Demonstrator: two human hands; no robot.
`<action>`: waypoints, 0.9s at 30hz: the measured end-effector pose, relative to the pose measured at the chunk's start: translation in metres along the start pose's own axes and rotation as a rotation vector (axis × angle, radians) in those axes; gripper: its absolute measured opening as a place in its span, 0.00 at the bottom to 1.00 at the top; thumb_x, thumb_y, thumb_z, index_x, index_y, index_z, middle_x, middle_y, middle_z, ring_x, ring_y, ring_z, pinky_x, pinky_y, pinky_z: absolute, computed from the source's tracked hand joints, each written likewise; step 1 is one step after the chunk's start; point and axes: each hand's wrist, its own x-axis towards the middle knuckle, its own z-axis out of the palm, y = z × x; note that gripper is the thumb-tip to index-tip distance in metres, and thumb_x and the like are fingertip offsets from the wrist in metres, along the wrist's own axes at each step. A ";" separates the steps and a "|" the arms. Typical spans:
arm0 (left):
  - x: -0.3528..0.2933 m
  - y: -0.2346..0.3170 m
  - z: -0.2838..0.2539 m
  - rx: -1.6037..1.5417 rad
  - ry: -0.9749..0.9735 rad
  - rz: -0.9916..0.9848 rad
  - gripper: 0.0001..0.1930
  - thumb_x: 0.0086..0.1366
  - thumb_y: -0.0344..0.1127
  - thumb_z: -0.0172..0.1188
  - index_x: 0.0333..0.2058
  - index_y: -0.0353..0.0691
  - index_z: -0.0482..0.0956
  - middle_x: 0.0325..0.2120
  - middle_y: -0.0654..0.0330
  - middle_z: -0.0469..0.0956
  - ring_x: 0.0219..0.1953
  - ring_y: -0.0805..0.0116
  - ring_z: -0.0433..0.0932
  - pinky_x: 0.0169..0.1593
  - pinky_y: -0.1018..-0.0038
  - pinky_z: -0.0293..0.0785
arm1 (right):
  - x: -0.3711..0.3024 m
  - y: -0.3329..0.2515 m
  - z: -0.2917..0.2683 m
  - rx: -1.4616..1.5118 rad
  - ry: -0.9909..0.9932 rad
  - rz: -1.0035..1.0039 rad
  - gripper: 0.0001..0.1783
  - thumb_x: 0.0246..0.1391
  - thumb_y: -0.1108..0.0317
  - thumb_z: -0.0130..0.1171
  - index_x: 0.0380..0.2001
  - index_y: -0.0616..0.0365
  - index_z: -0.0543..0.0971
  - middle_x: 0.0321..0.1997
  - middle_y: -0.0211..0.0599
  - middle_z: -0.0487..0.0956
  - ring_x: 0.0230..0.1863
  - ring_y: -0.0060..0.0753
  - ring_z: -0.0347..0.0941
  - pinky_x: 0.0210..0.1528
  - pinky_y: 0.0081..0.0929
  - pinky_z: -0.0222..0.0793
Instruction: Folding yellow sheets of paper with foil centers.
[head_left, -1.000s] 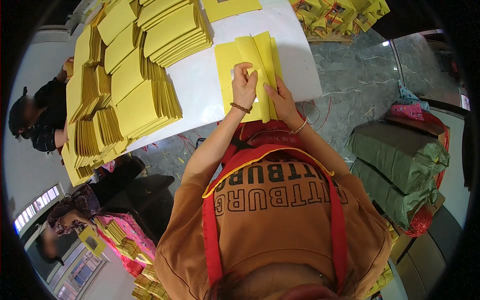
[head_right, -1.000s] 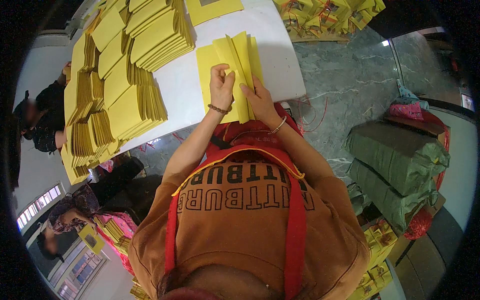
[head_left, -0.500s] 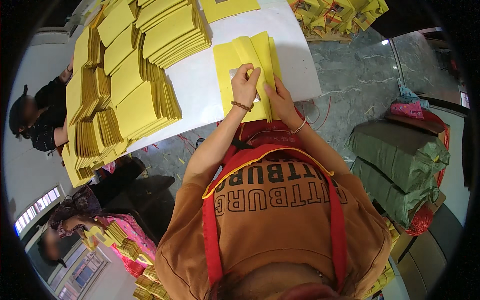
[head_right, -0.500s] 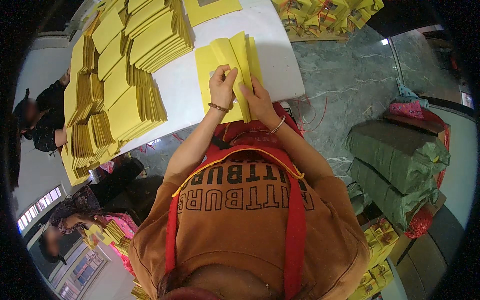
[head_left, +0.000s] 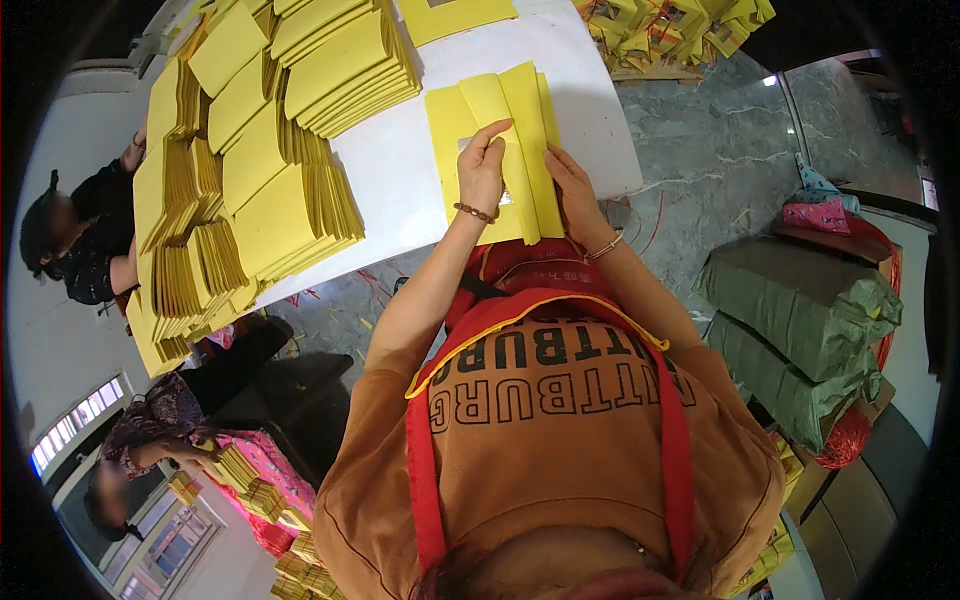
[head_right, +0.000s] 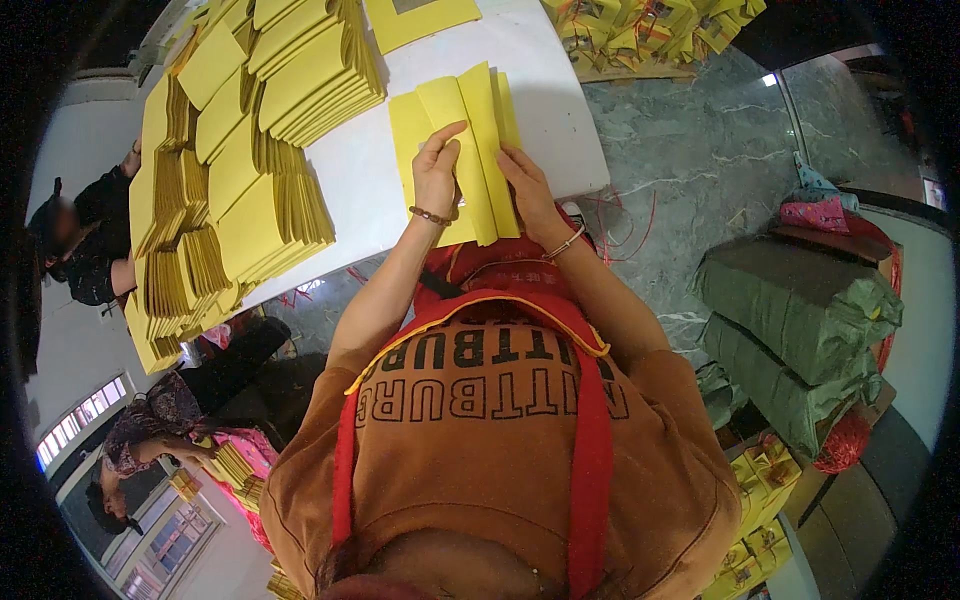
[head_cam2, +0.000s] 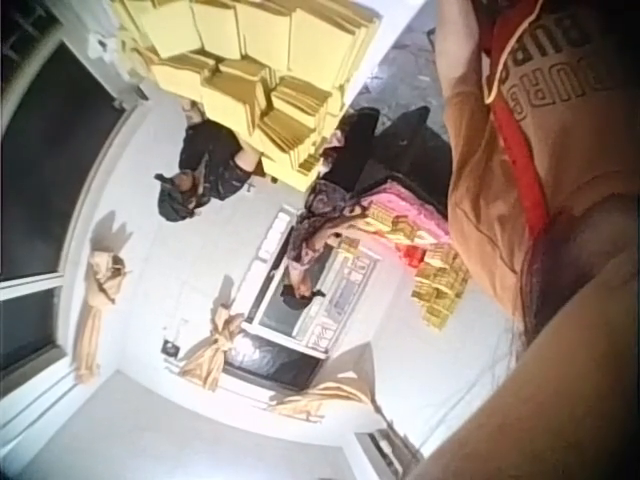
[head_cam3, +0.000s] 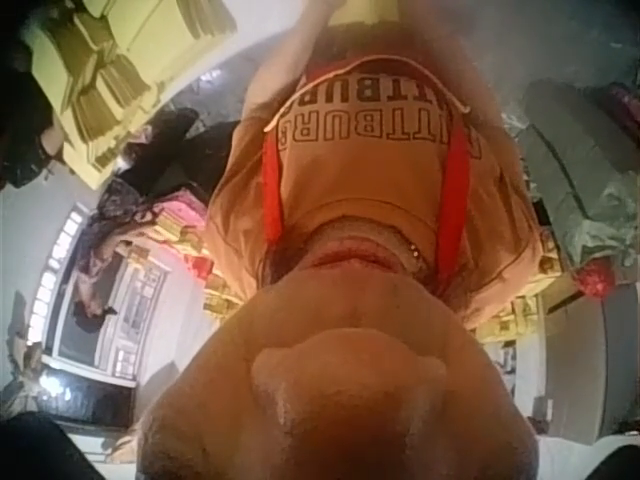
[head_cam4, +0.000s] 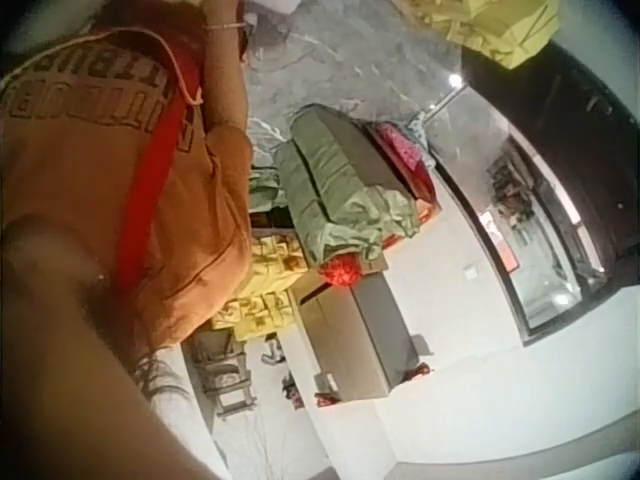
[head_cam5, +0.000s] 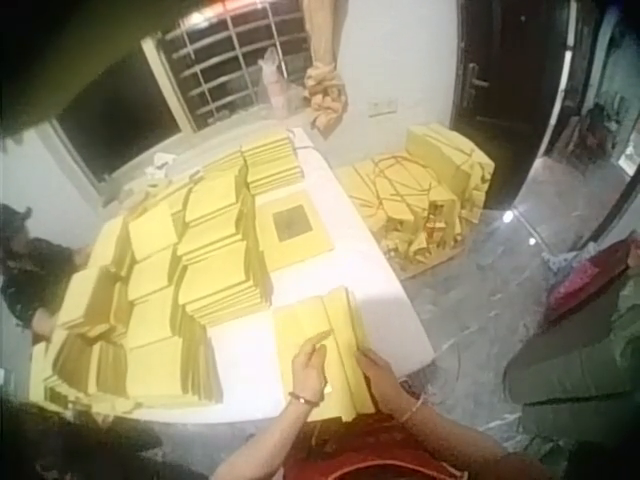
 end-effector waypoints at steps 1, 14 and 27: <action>0.000 0.000 0.001 -0.060 0.009 -0.055 0.12 0.59 0.29 0.53 0.42 0.38 0.76 0.17 0.73 0.63 0.18 0.85 0.57 0.21 0.86 0.54 | 0.000 0.001 -0.001 -0.022 -0.011 -0.013 0.21 0.59 0.62 0.47 0.52 0.64 0.66 0.46 0.34 0.72 0.44 0.21 0.68 0.46 0.18 0.65; 0.006 -0.001 0.008 0.239 0.025 0.060 0.19 0.51 0.43 0.65 0.38 0.36 0.76 0.16 0.71 0.64 0.19 0.82 0.58 0.22 0.83 0.56 | 0.001 0.006 0.008 -0.195 -0.062 -0.197 0.24 0.52 0.70 0.55 0.51 0.66 0.64 0.48 0.39 0.70 0.50 0.26 0.66 0.52 0.22 0.62; 0.009 -0.012 0.004 0.086 -0.035 0.111 0.17 0.52 0.39 0.65 0.39 0.38 0.76 0.14 0.75 0.58 0.17 0.85 0.54 0.20 0.86 0.52 | 0.003 0.010 0.001 -0.240 -0.088 -0.204 0.22 0.54 0.68 0.53 0.50 0.65 0.65 0.49 0.37 0.70 0.50 0.25 0.66 0.53 0.23 0.61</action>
